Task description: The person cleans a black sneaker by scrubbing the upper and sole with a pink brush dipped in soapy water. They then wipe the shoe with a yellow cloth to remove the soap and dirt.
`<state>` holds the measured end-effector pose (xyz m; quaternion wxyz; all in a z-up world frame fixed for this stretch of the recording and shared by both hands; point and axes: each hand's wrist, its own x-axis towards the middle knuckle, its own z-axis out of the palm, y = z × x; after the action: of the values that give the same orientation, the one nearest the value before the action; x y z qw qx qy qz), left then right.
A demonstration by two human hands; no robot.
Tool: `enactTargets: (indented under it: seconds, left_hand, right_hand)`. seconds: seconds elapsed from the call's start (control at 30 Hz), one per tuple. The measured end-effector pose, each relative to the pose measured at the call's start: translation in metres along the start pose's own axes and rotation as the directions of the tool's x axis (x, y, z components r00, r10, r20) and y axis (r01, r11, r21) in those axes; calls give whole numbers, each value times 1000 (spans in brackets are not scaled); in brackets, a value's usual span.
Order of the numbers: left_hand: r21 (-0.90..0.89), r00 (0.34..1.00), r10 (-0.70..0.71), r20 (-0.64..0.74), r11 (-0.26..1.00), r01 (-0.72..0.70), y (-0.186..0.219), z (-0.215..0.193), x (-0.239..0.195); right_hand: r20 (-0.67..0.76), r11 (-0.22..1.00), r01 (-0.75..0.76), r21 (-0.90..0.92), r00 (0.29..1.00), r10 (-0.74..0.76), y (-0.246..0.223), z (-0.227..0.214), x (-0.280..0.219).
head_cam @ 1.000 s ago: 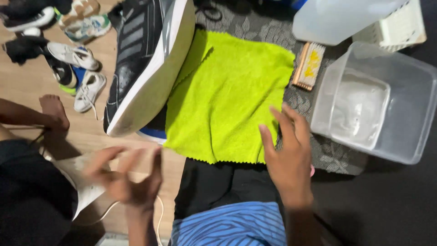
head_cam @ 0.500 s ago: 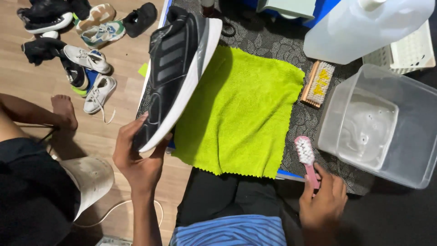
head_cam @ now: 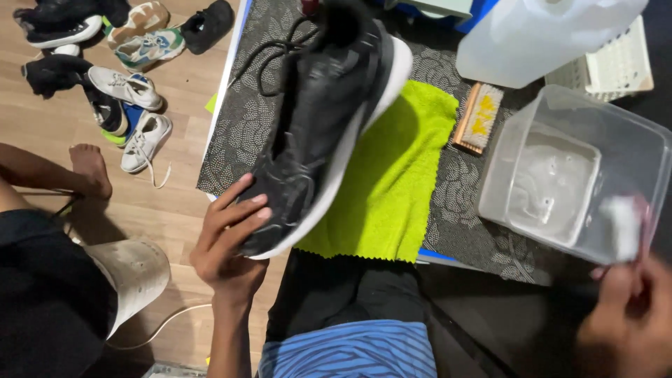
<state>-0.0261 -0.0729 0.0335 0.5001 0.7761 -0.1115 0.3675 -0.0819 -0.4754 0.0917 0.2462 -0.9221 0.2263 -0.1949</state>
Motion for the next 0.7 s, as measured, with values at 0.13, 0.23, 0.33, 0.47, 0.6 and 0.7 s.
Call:
enactTargets:
  seconds: [0.13, 0.23, 0.33, 0.47, 0.6, 0.7]
  left_hand:
    - [31, 991, 113, 66, 993, -115, -7, 12, 3]
    - [93, 969, 128, 210, 984, -150, -7, 18, 4]
    - [154, 960, 140, 241, 972, -181, -8, 13, 0]
    - [195, 852, -92, 515, 981, -12, -1, -4, 6]
    - [201, 728, -205, 654, 975, 94, 24, -17, 29]
    - [111, 759, -130, 638, 991, 77, 44, -4, 55]
  right_hand:
    - [261, 980, 174, 101, 945, -195, 17, 1, 75]
    - [319, 949, 252, -190, 930, -184, 10, 16, 109]
    - [286, 840, 404, -363, 906, -313, 18, 32, 120]
    - [430, 920, 229, -319, 900, -75, -7, 30, 110]
    - [355, 913, 250, -323, 926, -128, 1, 22, 100]
    - [269, 981, 179, -79, 951, -152, 10, 13, 92]
